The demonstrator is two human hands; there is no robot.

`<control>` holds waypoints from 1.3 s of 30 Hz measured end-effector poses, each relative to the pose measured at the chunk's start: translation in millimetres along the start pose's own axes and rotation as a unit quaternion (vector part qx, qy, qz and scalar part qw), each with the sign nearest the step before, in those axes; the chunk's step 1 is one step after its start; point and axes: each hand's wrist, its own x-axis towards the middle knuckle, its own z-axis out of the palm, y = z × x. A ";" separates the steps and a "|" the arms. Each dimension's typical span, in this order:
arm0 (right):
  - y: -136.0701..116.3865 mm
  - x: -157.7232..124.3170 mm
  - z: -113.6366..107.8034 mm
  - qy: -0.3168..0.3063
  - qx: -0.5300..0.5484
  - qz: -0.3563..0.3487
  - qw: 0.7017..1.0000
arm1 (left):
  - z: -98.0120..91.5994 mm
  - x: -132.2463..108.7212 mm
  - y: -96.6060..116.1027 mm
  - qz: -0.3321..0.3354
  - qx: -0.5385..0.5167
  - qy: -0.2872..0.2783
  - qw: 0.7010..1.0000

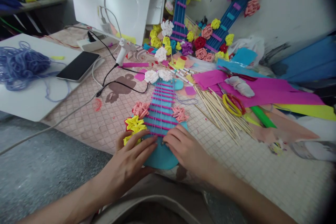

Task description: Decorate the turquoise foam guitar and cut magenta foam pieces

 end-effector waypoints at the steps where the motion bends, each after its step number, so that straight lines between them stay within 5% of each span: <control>1: -2.9 -2.3 2.1 0.010 0.011 0.019 1.000 | -0.3 -0.1 -0.3 0.001 0.001 -0.004 1.000; 6: -11.1 -12.2 11.0 0.062 0.045 0.073 0.994 | -1.8 0.6 -0.5 0.002 -0.001 0.000 1.000; 16: -7.6 -20.1 8.5 0.108 0.071 0.035 0.991 | -2.4 10.5 -4.1 0.068 0.001 -0.030 0.997; 22: 49.7 -3.4 -27.1 0.210 0.029 0.068 0.975 | 4.0 11.3 -5.0 0.051 -0.030 -0.008 0.998; 28: 117.8 33.1 -36.6 0.144 -0.038 0.119 0.982 | 4.5 14.7 -9.8 0.054 0.000 0.028 0.998; 35: 138.4 51.1 -32.6 0.088 -0.110 0.127 0.982 | 11.5 12.4 -11.5 0.030 -0.003 0.062 0.998; 39: 132.5 51.8 -39.4 0.117 -0.059 0.124 0.984 | 13.2 12.8 -7.0 0.029 -0.004 0.048 0.998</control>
